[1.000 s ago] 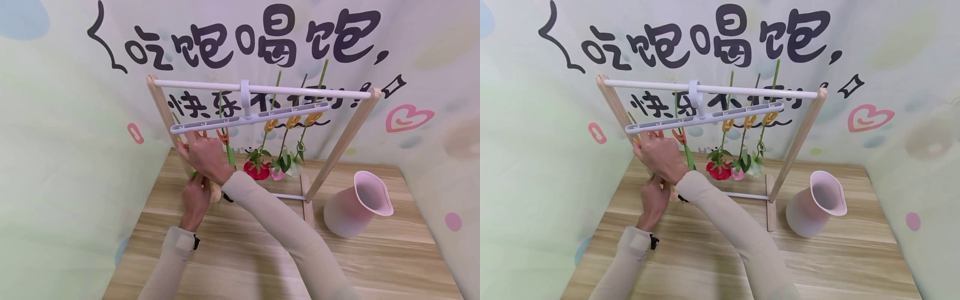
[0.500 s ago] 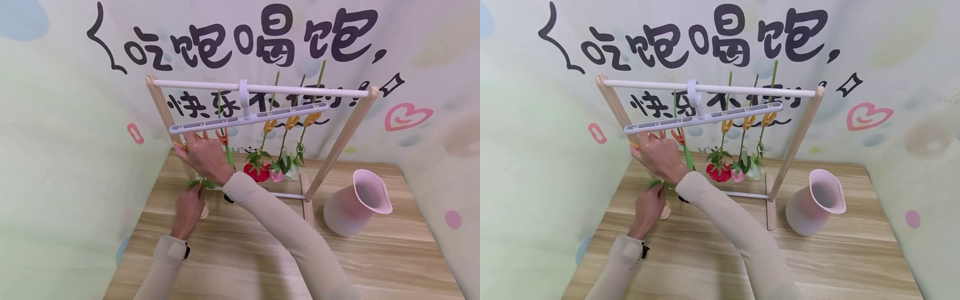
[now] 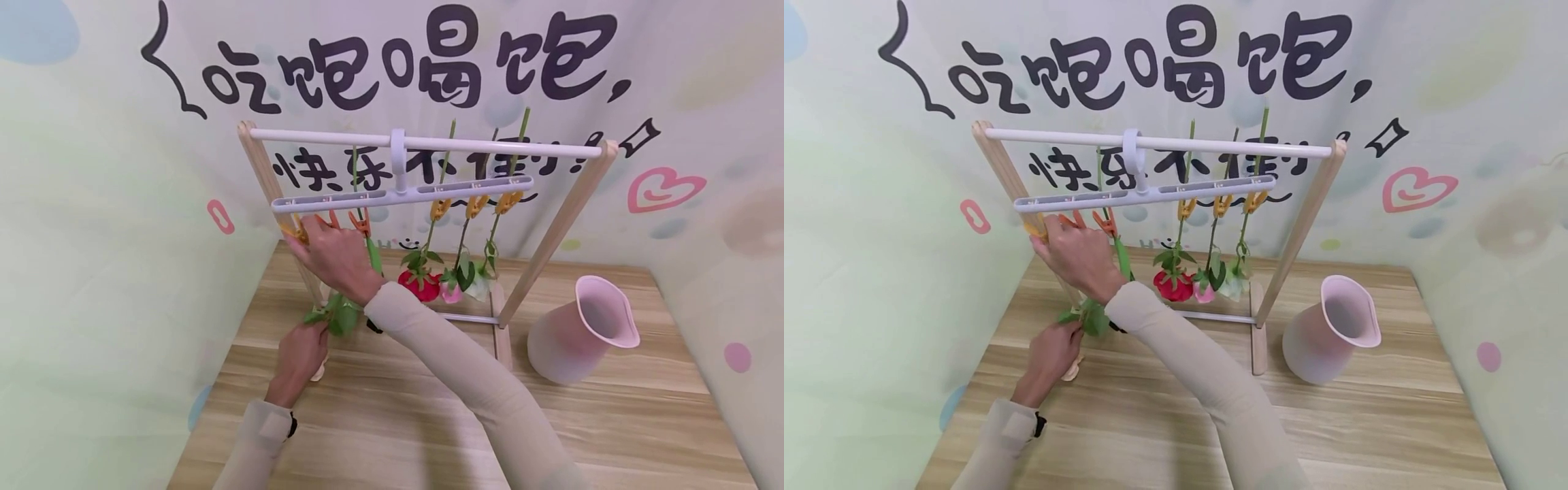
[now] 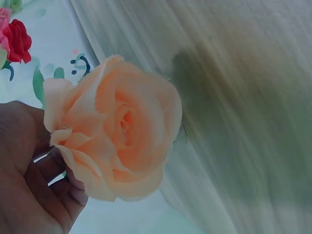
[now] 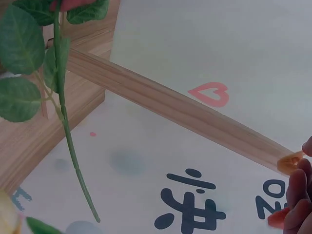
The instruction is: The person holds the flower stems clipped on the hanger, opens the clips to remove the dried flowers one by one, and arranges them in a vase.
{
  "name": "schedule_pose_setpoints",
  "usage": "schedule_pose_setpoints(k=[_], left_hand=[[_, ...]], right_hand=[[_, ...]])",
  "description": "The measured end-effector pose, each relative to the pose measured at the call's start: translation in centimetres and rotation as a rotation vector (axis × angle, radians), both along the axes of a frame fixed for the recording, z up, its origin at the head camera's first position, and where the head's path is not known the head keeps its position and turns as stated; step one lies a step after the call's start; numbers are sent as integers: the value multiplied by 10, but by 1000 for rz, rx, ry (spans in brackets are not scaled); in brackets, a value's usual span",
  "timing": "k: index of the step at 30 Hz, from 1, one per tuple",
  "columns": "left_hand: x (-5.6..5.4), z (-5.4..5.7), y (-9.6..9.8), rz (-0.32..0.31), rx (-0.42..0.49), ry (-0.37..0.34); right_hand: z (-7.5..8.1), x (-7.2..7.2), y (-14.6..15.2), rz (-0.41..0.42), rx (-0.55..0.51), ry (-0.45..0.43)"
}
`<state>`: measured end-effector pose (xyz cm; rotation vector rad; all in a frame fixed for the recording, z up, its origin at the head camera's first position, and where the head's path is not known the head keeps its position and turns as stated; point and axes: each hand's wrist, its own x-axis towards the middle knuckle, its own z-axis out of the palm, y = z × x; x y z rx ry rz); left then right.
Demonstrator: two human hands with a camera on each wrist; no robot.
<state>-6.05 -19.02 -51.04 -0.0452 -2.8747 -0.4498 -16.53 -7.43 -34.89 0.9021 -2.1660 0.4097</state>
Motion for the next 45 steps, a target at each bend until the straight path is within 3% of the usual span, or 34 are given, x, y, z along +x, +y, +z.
schedule_pose_setpoints(k=[6, 18, 35, 45], left_hand=[[3, -3, -2, 13, -6, -12], [10, -2, -9, 1, -12, -60], [28, -3, -18, -29, -50, -80], [33, -2, -24, -41, -105, -131]], right_hand=[[-3, 2, 2, 11, -31, 44], [-13, 13, 26, 117, -17, 33], [-41, 28, 84, 107, -15, 21], [-55, 44, 109, 103, 31, -20]])
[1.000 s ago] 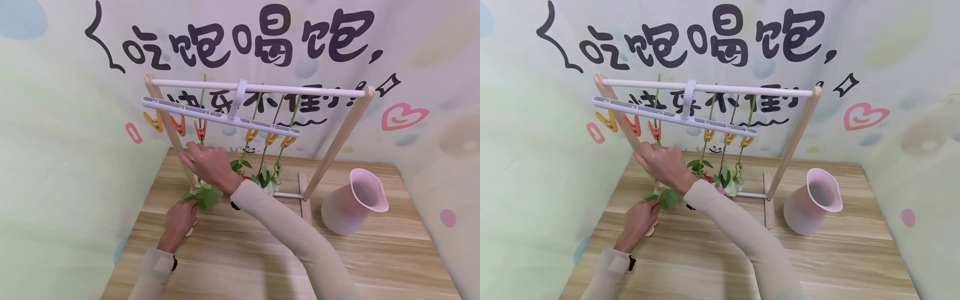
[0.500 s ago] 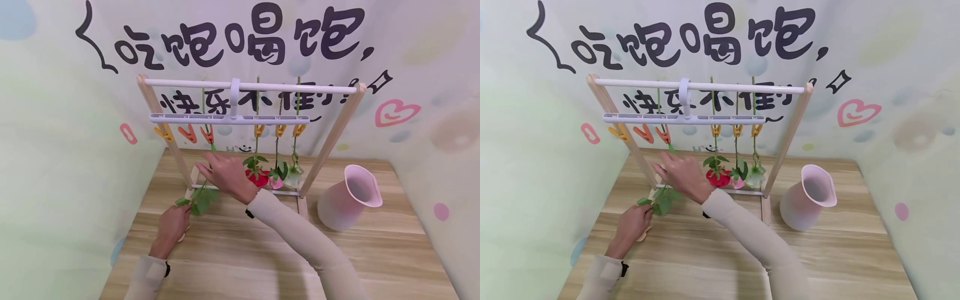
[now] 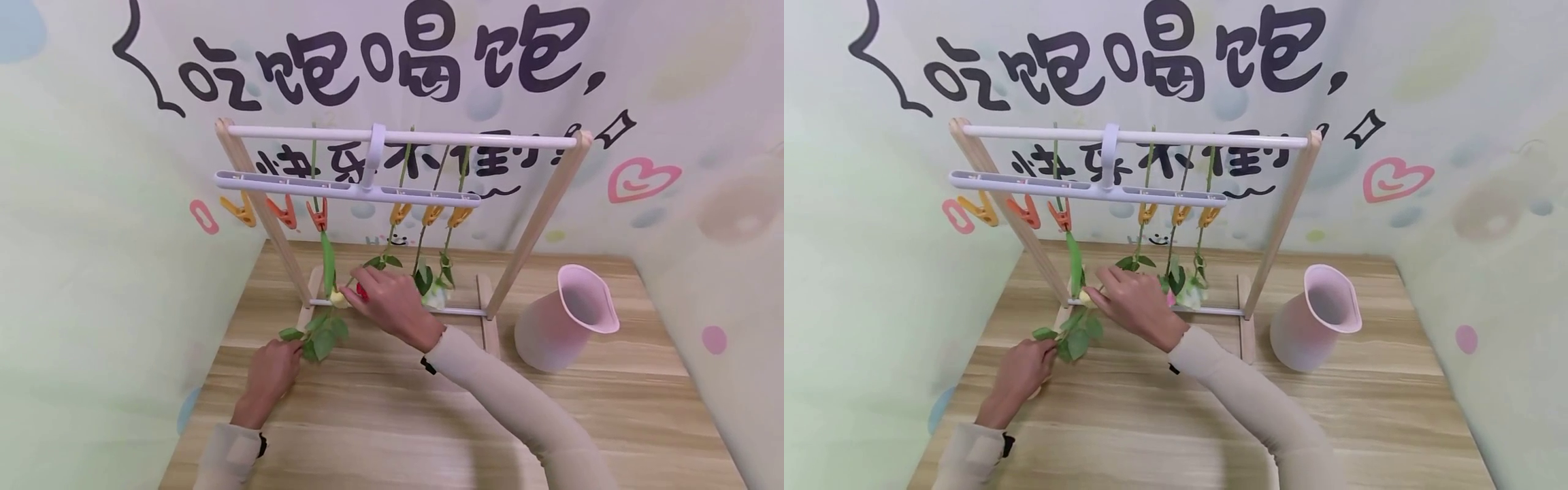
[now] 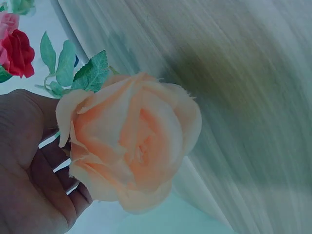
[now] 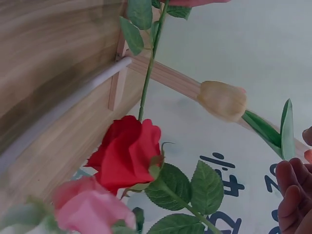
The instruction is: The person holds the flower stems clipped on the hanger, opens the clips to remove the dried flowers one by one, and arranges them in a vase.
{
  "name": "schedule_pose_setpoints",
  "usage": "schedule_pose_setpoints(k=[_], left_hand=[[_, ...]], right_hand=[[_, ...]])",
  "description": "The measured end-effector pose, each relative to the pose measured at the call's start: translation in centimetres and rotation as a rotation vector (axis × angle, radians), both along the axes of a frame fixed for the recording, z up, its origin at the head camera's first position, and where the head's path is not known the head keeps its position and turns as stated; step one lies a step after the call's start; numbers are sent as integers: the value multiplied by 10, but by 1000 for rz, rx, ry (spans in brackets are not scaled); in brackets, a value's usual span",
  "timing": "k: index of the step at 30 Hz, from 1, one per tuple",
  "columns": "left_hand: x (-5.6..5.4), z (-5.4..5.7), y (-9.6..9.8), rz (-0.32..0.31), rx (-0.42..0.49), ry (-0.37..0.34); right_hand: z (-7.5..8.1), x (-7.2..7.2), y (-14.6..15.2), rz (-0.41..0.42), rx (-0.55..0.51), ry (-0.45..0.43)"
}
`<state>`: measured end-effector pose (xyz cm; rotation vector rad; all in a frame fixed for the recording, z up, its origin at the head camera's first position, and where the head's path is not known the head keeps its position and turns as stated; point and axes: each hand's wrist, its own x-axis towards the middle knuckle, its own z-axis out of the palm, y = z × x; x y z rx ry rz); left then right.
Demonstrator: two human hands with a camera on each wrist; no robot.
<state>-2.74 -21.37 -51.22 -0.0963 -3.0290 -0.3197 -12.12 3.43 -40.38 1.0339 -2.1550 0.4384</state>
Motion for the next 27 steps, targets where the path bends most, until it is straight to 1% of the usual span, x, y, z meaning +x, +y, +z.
schedule_pose_setpoints(k=[3, 7, 10, 17, 22, 27], left_hand=[[1, 1, -1, -14, -15, 1], [1, 1, -1, -28, -23, 5], [2, 2, 1, -36, -31, 9], [2, 6, 5, -96, -93, 60], [0, 4, 6, -132, -131, 72], [-1, 6, 10, -164, -163, 76]], right_hand=[[-5, 4, 6, -6, 3, -16], [-15, 8, 13, -20, 5, 2], [-23, 11, 19, -16, 7, -4], [-43, 16, 26, -1, 20, -74], [-58, 20, 29, -10, 67, -122], [-72, 23, 29, -18, 144, -160]])
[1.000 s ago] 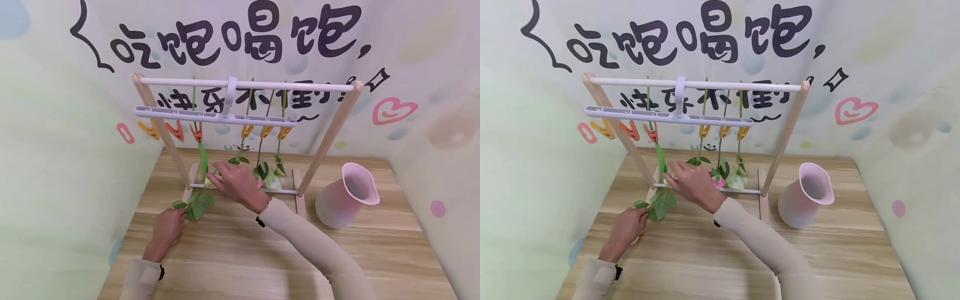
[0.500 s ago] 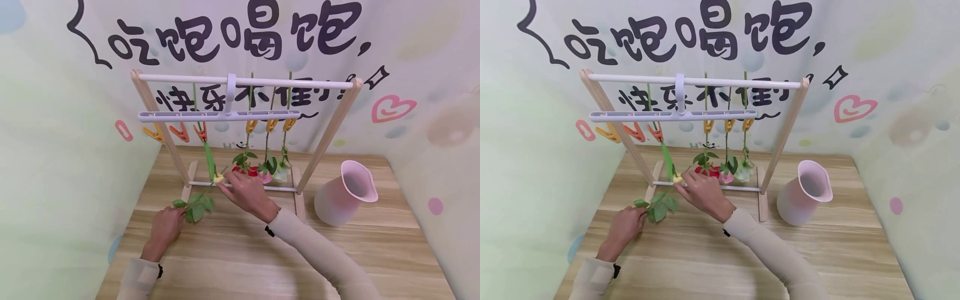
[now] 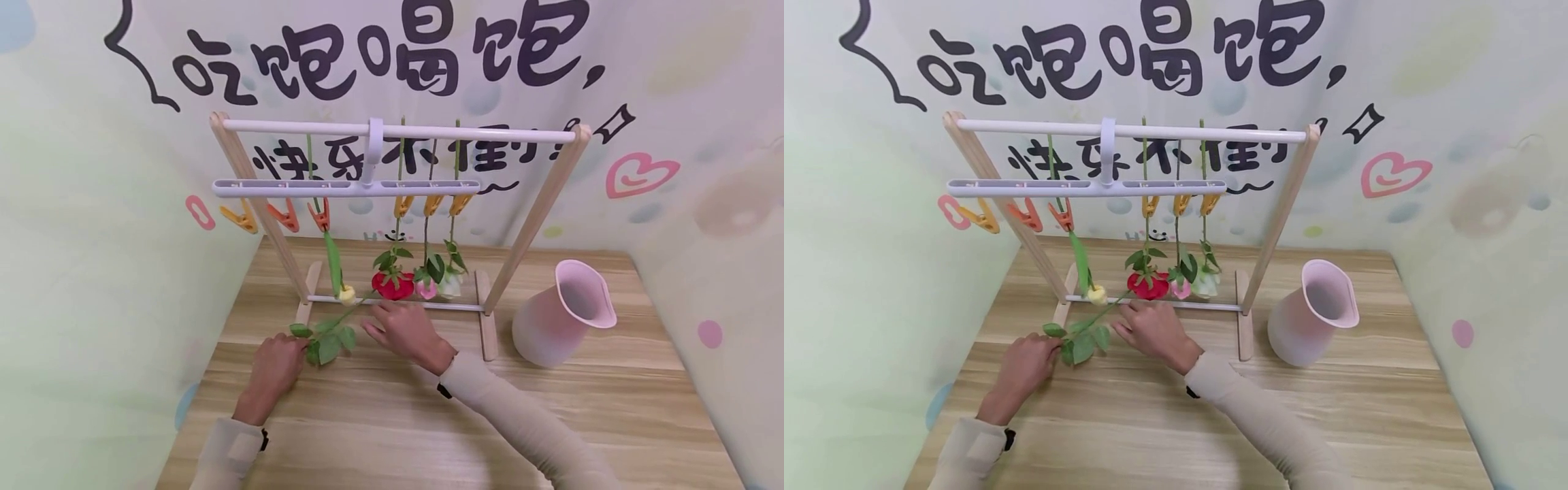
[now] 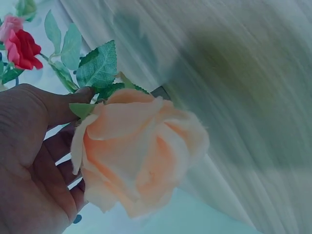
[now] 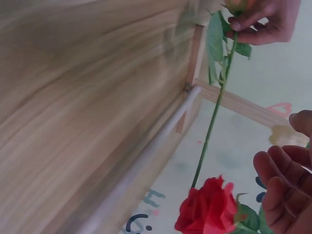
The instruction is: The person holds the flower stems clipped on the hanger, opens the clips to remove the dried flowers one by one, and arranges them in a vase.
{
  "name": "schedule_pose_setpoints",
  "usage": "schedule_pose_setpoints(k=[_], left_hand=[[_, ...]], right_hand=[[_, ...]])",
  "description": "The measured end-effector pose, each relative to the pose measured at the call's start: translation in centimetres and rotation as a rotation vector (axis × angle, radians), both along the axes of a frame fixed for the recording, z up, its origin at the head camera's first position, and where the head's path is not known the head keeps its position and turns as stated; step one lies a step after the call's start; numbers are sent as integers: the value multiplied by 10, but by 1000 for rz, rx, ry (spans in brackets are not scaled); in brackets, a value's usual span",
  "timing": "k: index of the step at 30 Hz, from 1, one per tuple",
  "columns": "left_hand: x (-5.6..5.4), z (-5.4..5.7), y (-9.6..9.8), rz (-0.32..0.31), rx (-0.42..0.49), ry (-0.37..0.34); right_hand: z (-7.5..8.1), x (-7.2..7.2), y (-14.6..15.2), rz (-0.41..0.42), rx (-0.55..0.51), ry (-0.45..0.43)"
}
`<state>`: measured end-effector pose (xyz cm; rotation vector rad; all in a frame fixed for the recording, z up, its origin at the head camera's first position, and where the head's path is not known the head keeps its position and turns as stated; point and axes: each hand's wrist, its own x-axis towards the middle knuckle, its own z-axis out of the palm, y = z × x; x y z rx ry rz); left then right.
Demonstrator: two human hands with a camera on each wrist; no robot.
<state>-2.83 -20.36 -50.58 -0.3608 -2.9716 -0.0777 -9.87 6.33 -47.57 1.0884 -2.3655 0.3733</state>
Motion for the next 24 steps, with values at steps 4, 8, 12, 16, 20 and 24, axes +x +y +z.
schedule_pose_setpoints(k=[4, 8, 12, 16, 20, 24], left_hand=[[-1, 3, 2, 1, 1, -13], [-2, 5, 2, 16, -2, -22], [-1, 6, 0, 24, -3, -37], [1, 5, -1, 17, -2, -56], [1, 4, 0, 1, -8, -54], [1, 4, 1, -7, -18, -52]], right_hand=[[-9, 1, -3, 6, 36, -27], [-16, 0, -6, 8, 39, -60], [-19, 0, -7, 2, 48, -78], [-22, 0, -8, -2, 60, -89], [-25, -1, -10, 5, 63, -102], [-26, -1, -11, 5, 70, -91]])
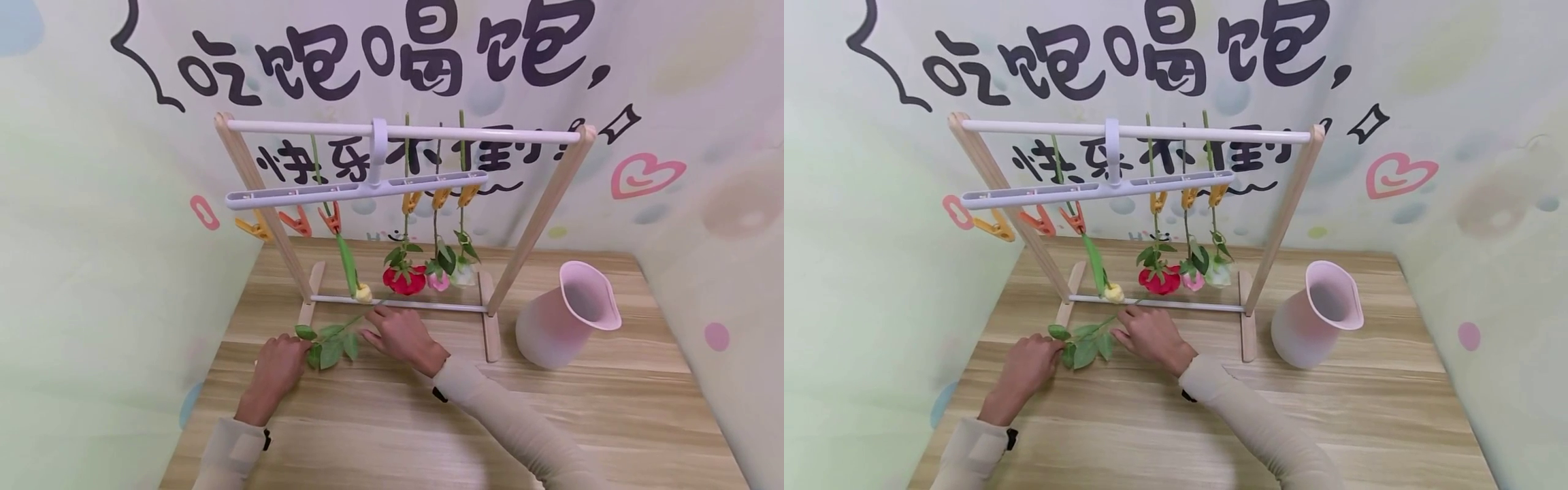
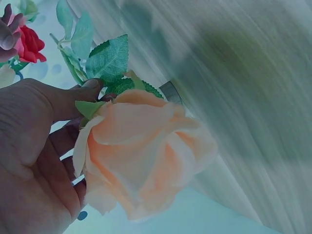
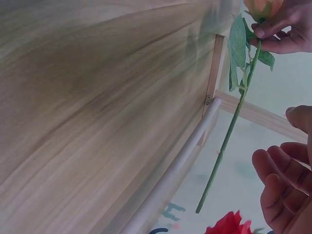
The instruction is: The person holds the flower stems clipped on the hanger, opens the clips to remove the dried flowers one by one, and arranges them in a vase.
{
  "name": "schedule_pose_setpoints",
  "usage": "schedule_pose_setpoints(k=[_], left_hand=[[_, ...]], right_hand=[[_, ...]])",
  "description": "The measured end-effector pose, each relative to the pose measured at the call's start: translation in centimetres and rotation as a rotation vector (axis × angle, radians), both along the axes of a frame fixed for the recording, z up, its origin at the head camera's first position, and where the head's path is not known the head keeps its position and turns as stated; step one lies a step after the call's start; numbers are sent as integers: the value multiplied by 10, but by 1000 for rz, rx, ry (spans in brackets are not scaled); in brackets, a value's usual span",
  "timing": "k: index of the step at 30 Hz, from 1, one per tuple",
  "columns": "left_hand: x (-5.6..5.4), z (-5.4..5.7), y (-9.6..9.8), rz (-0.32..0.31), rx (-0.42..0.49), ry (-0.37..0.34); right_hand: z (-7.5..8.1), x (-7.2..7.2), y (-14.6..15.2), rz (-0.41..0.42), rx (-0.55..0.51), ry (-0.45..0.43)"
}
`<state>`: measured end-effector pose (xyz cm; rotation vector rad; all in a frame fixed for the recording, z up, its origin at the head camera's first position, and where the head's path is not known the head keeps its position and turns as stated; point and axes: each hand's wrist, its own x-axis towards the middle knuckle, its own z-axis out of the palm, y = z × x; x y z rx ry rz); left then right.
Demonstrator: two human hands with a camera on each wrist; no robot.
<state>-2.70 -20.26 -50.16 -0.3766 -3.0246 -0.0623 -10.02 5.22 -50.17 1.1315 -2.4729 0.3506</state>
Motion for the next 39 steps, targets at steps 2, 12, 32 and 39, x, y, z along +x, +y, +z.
schedule_pose_setpoints(k=[2, 12, 32, 39], left_hand=[[0, 1, 1, -1, -3, -1], [2, 7, 7, -57, -12, -3], [1, 14, 26, -182, -13, 50], [-2, 17, 31, -194, -8, 16]], right_hand=[[0, 0, 0, -1, 4, 8], [-2, 2, -2, 45, 34, -61], [-7, 7, -5, 144, 187, -197], [-10, 8, -2, 146, 214, -185]])
